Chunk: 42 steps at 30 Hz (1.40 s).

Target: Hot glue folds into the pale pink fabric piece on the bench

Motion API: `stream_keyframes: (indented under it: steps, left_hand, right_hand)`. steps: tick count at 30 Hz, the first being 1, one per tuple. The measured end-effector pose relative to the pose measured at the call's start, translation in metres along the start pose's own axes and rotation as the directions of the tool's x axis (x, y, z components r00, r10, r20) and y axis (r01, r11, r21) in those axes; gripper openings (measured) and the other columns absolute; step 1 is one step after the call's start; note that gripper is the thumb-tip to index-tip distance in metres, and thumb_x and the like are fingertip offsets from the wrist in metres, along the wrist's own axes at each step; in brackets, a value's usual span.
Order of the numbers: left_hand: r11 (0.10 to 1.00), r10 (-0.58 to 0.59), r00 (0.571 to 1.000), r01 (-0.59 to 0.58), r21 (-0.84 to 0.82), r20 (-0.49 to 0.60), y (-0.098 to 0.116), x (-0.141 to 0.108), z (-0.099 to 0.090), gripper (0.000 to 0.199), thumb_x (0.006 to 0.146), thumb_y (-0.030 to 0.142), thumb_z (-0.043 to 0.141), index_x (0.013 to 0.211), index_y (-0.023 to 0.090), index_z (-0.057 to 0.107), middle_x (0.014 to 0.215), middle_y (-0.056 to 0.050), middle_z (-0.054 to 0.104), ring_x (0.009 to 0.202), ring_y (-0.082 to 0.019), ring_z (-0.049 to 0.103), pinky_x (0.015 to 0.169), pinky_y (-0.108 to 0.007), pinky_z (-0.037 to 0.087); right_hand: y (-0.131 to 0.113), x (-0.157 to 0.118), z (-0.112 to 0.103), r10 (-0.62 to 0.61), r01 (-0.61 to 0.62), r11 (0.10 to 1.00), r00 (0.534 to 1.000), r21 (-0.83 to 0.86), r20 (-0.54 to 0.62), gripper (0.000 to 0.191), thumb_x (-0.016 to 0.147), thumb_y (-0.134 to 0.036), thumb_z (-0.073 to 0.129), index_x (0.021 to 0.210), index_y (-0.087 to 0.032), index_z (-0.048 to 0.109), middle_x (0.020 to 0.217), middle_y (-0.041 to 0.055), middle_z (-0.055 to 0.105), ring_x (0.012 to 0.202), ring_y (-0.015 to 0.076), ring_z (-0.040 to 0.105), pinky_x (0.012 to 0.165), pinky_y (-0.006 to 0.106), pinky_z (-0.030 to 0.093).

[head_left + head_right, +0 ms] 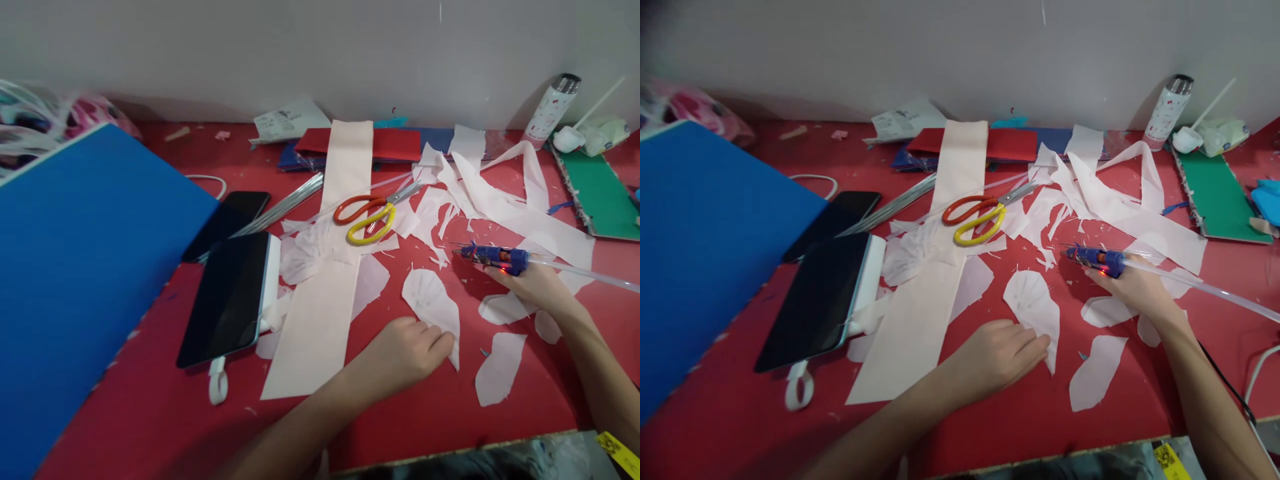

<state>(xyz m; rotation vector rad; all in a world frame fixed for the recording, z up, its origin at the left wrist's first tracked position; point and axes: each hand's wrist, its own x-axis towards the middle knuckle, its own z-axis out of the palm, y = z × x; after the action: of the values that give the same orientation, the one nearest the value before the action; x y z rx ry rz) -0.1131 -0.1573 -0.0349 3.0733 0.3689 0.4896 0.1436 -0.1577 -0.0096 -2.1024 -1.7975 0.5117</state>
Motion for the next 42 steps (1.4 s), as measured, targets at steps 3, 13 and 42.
stream_keyframes:
  steps: [3, 13, 42]
  left_hand:
    - [1.0, 0.004, 1.0, -0.003, 0.014, -0.011, 0.0, 0.001, -0.002, 0.016, 0.086, 0.003, 0.042, 0.084, 0.015, 0.052, 0.065, 0.002, 0.056, 0.053, -0.012, 0.051, 0.048, -0.027, 0.031]
    - [0.998, -0.059, 0.994, 0.058, -0.008, -0.091, 0.011, 0.005, 0.007, 0.019, 0.091, 0.027, 0.047, 0.076, 0.017, 0.049, 0.061, 0.002, 0.055, 0.052, -0.012, 0.05, 0.048, -0.027, 0.029]
    - [0.984, -0.127, 0.991, 0.12, -0.131, -0.043, 0.009, 0.004, 0.005, 0.017, 0.084, 0.013, 0.037, 0.083, 0.017, 0.054, 0.063, 0.0, 0.057, 0.055, -0.016, 0.053, 0.048, -0.028, 0.031]
  right_hand:
    - [0.0, 0.0, 0.0, 0.0, 0.0, 1.0, 1.0, 0.001, -0.002, 0.038, 0.077, -0.056, 0.053, 0.074, -0.022, 0.068, 0.059, 0.0026, 0.064, 0.052, 0.019, 0.059, 0.047, 0.027, 0.038]
    - [0.001, 0.0, 0.001, 0.026, -0.026, 1.0, 1.0, -0.009, -0.014, 0.038, 0.076, -0.056, 0.053, 0.064, -0.021, 0.062, 0.058, 0.0023, 0.064, 0.055, 0.0195, 0.06, 0.048, 0.027, 0.039]
    - [0.003, -0.002, -0.006, -0.138, 0.137, 0.99, 0.989, -0.028, -0.049, 0.039, 0.08, -0.052, 0.05, 0.088, -0.02, 0.069, 0.077, 0.0055, 0.07, 0.068, 0.0223, 0.064, 0.06, 0.029, 0.044]
